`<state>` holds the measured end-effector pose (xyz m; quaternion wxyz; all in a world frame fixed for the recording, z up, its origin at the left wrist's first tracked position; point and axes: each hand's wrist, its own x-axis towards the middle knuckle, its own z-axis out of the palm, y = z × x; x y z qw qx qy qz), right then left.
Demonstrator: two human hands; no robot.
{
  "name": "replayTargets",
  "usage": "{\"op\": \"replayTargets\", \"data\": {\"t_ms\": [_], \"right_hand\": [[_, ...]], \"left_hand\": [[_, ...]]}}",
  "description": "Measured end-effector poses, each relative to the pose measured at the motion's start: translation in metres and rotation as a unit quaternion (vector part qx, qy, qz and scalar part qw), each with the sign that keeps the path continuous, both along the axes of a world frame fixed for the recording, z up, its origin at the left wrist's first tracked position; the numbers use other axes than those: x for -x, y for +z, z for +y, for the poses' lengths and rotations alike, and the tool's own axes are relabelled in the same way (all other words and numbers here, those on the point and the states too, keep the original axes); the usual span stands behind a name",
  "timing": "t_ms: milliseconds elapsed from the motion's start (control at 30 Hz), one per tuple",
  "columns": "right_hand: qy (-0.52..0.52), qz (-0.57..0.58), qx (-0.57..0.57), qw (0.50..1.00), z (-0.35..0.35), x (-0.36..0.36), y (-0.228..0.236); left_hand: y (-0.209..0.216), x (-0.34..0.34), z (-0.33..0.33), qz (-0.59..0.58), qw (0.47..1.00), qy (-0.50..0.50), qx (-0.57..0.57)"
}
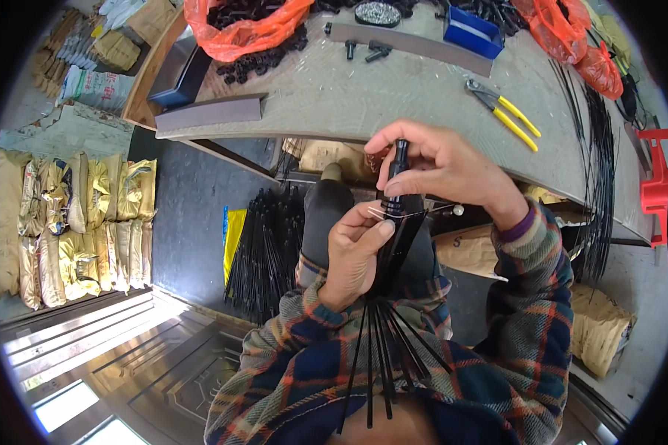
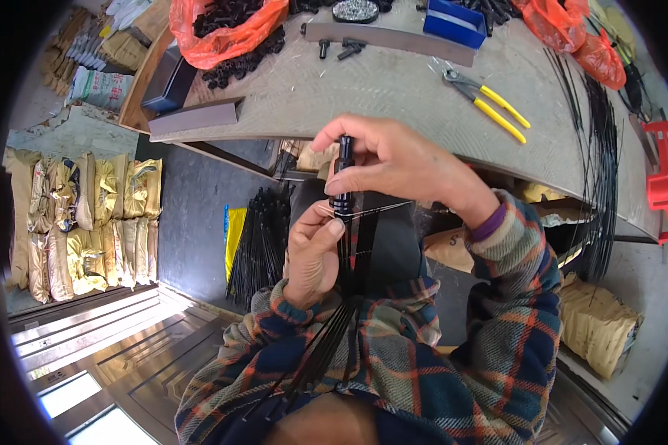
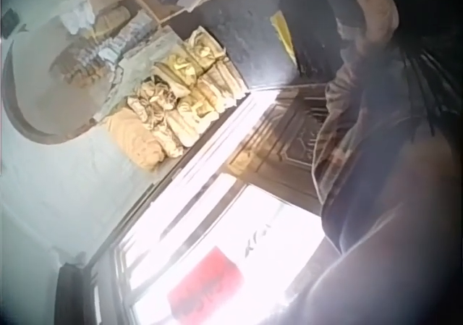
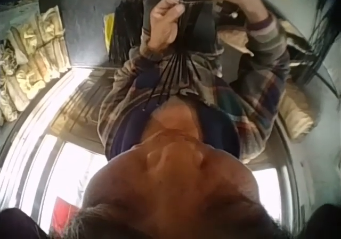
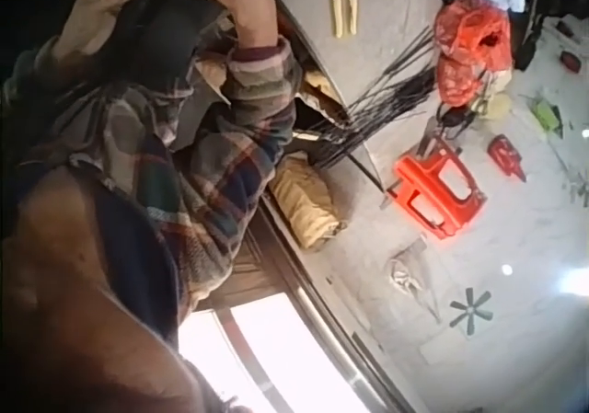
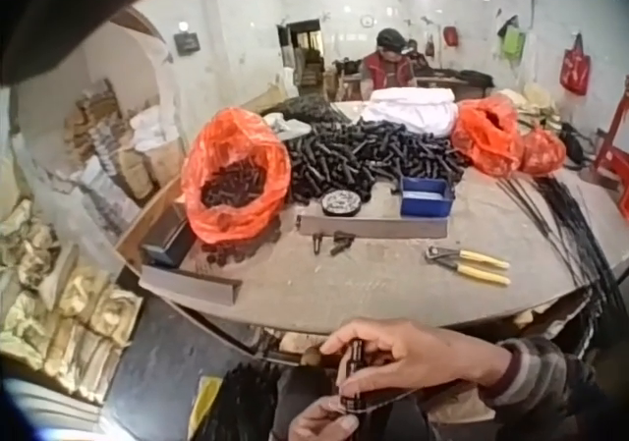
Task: Assembling electrical components by crimping wires and attaching connectors at a workbench.
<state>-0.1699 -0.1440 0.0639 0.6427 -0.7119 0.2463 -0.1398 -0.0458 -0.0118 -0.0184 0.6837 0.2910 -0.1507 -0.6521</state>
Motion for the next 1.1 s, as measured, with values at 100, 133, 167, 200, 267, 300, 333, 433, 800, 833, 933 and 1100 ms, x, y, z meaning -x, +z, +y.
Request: {"op": "replayTargets", "data": {"t_ms": [100,133,167,200,267,300,333,433,800,833,933,1100], "right_hand": [[-0.027,0.034,0.042,0.998,-0.003,-0.002,-0.002],[-0.038,0.041,0.072,0.996,-0.001,-0.004,-0.002],[-0.048,0.059,0.121,0.99,0.002,-0.006,0.003],[-0.05,0.06,0.121,0.99,0.003,-0.008,0.004],[-0.066,0.078,0.152,0.983,0.006,-0.01,0.006],[-0.095,0.044,0.229,0.968,0.008,-0.013,-0.002],[-0.103,0.057,0.21,0.971,0.009,-0.012,-0.003],[-0.093,0.079,0.242,0.963,0.006,-0.013,0.0],[-0.041,0.113,0.271,0.955,0.006,-0.02,0.003],[-0.038,0.114,0.274,0.954,0.003,-0.018,0.003],[0.043,-0.042,0.044,0.997,-0.008,-0.012,-0.006],[0.095,-0.102,-0.071,0.988,-0.018,-0.011,-0.012]], "left_hand": [[-0.001,-0.002,-0.003,-0.018,1.0,-0.002,-0.013],[0.004,-0.002,-0.003,-0.02,1.0,0.0,0.005],[0.005,-0.004,-0.004,-0.019,1.0,-0.003,0.005],[0.006,-0.005,-0.005,-0.02,1.0,-0.007,0.009],[0.004,-0.002,0.001,-0.022,1.0,0.005,0.021],[0.002,-0.002,-0.001,-0.026,0.999,0.018,0.04],[0.001,-0.003,-0.003,-0.027,0.998,0.017,0.048],[-0.001,-0.002,-0.003,-0.026,0.999,0.013,-0.018],[-0.004,-0.004,-0.003,-0.04,0.998,0.035,-0.031],[-0.004,-0.005,-0.003,-0.042,0.998,0.03,-0.024],[0.008,-0.005,-0.006,-0.017,0.999,0.025,-0.03],[0.005,-0.005,-0.004,-0.028,0.999,0.028,-0.02]]}}
